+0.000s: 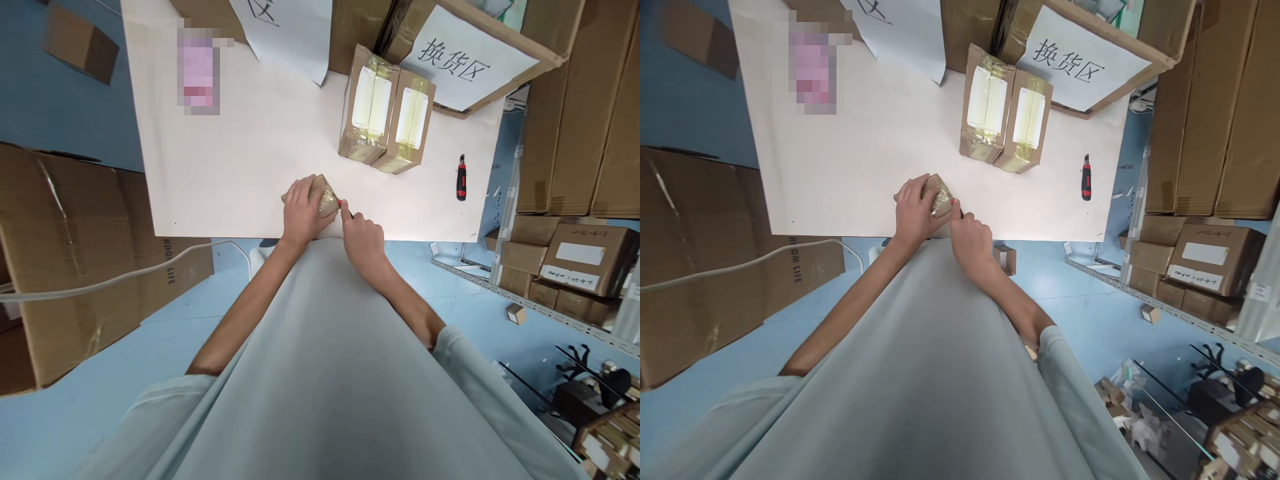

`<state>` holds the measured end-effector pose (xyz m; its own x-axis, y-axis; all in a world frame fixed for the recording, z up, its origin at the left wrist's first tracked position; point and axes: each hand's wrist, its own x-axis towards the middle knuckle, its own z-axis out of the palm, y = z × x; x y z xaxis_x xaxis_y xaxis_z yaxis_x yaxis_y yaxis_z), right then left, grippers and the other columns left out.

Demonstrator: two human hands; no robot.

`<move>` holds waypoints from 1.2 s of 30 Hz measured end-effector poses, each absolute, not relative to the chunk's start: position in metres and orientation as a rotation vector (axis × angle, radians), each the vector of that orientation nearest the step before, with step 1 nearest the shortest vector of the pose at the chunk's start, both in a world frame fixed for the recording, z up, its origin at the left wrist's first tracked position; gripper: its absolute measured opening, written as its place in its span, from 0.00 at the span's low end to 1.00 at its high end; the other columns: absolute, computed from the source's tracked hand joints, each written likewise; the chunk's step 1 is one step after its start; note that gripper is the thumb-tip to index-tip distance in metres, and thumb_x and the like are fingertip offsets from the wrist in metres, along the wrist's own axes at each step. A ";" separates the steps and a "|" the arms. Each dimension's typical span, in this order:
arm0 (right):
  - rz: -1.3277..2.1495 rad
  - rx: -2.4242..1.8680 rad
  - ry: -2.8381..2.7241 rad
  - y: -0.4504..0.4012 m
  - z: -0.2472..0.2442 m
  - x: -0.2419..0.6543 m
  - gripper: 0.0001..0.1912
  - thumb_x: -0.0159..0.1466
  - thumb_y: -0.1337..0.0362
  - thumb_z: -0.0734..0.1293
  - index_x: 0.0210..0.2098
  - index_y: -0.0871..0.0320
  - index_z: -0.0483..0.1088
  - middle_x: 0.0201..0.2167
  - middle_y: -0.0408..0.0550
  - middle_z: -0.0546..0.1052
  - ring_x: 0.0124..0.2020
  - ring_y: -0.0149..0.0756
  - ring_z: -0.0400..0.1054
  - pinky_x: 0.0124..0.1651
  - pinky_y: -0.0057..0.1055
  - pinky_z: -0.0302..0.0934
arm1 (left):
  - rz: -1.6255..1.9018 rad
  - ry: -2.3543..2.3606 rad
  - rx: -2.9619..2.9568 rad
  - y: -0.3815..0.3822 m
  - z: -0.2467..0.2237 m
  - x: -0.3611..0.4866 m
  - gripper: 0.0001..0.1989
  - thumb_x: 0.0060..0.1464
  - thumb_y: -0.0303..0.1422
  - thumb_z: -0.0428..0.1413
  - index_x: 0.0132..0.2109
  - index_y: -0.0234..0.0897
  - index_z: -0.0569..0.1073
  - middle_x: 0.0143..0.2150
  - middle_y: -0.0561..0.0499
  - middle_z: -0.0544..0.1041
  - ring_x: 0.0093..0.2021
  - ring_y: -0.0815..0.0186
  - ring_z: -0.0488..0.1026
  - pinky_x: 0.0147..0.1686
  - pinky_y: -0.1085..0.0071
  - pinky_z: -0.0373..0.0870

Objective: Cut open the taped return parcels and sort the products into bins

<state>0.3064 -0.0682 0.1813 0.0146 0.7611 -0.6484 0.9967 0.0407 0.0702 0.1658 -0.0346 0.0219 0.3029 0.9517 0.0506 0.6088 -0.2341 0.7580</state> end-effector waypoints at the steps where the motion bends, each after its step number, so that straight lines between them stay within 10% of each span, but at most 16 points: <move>1: -0.594 1.767 1.780 -0.070 0.183 0.307 0.40 0.80 0.69 0.58 0.87 0.53 0.39 0.52 0.62 0.82 0.48 0.45 0.82 0.49 0.35 0.73 | 0.683 1.371 1.944 -0.035 0.022 0.166 0.33 0.61 0.53 0.66 0.67 0.43 0.76 0.76 0.34 0.69 0.78 0.36 0.64 0.80 0.32 0.52; 36: -0.751 1.814 1.858 -0.072 0.173 0.331 0.36 0.81 0.71 0.55 0.85 0.51 0.46 0.53 0.60 0.83 0.52 0.45 0.82 0.51 0.35 0.71 | 0.654 1.427 2.113 -0.039 0.023 0.153 0.29 0.59 0.46 0.68 0.65 0.45 0.75 0.74 0.35 0.72 0.74 0.39 0.69 0.75 0.33 0.63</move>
